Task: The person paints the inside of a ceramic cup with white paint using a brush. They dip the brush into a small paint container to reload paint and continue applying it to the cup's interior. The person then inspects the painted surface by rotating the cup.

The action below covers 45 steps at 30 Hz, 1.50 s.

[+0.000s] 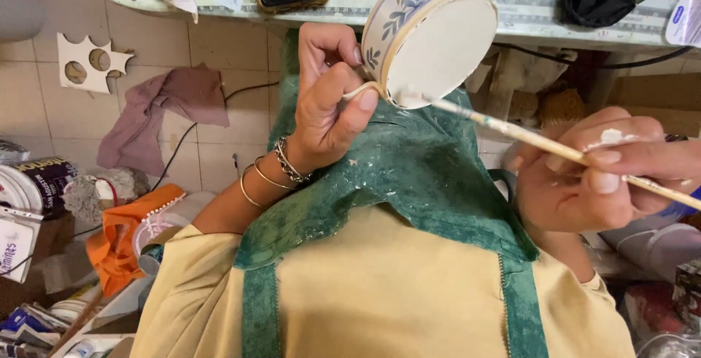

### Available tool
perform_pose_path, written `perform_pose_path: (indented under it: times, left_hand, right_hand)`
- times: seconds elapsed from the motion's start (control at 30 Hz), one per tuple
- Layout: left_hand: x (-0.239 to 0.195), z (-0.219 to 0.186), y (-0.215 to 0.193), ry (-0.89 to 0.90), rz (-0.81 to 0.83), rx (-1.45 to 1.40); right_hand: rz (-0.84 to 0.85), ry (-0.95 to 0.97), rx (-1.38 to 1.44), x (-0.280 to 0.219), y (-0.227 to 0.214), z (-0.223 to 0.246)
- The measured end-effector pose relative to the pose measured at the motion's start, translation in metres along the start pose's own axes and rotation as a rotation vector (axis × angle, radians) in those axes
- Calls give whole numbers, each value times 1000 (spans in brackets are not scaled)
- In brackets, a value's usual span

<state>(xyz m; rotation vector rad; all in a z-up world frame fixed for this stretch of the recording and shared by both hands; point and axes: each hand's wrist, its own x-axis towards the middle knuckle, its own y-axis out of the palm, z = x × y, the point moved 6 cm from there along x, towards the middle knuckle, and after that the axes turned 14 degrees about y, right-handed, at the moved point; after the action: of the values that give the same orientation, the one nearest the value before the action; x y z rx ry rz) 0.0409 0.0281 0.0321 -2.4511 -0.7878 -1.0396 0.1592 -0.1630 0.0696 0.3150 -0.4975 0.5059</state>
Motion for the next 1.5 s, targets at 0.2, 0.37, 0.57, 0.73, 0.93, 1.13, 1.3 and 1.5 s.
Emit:
perform_pose_path:
  times: [0.2, 0.37, 0.57, 0.73, 0.93, 1.13, 1.3, 1.5]
  left_hand:
    - [1, -1, -1, -6, -9, 3]
    - [0, 1, -3, -16, -49, -14]
    - [0, 2, -5, 1, -81, -1]
    - [1, 0, -6, 2, -69, 9]
    - [0, 1, -5, -3, -63, 13]
    - [-1, 3, -1, 5, -31, -18]
    - [-4, 3, 1, -5, 9, -28]
    - [-6, 5, 4, 32, 73, 30]
  right_hand:
    - [681, 248, -168, 8, -14, -3]
    - [923, 247, -185, 8, -9, 4]
    - [-159, -504, -27, -11, -26, 0]
    - [-156, -90, -229, -4, -24, 9]
    - [-171, -83, -199, -8, -22, 13]
    - [107, -12, -307, -5, -73, 2]
    - [154, -73, -344, -9, -63, 1]
    - [-150, -94, -167, 5, -44, 20]
